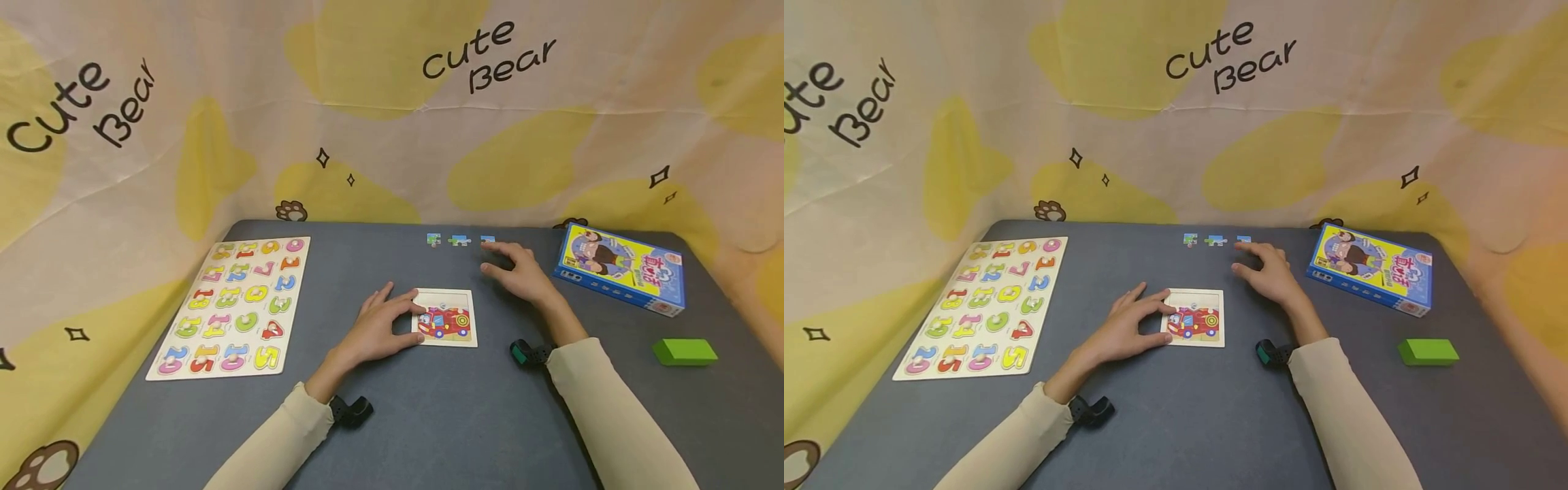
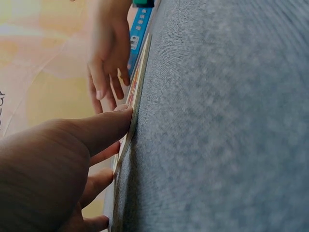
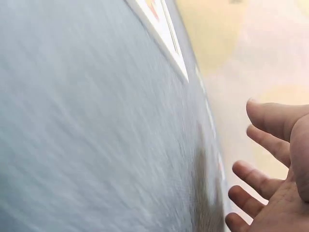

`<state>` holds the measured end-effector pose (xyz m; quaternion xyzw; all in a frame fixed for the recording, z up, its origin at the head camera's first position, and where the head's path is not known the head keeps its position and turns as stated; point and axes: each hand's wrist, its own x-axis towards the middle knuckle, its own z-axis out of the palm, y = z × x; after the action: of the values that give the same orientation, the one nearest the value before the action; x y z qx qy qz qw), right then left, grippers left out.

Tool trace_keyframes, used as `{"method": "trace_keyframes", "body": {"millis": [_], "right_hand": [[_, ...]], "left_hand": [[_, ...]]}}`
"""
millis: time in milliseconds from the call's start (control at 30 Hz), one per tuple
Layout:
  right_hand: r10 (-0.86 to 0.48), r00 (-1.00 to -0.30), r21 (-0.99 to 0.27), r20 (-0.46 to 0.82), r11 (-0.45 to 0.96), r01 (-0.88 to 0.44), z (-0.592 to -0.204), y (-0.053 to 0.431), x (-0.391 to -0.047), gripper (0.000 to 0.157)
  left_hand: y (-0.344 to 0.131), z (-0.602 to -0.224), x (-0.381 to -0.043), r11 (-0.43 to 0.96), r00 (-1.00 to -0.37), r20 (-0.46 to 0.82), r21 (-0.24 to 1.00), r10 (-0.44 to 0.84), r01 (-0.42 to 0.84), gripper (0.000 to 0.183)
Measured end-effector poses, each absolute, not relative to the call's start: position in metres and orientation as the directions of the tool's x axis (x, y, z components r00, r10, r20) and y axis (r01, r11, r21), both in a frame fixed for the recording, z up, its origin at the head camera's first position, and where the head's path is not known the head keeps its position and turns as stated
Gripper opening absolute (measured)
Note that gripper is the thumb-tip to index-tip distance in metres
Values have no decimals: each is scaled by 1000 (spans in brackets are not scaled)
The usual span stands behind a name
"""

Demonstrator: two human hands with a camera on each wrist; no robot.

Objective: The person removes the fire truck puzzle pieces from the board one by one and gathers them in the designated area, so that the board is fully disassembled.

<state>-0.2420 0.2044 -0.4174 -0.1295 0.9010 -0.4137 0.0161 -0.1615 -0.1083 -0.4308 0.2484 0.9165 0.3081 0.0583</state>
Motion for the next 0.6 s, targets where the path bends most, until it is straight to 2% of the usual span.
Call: {"method": "trace_keyframes", "body": {"millis": [333,600], "right_hand": [[-408,-899,-696,161,599,-396,-408,173,-213,39],[-501,-850,-648,164,595,-476,-411,159,-204,34]], "left_hand": [[-107,-432,-162,697,-873,51,579,485,422,42],[-108,-429,-162,700,-881,52,586,471,409,54]]}}
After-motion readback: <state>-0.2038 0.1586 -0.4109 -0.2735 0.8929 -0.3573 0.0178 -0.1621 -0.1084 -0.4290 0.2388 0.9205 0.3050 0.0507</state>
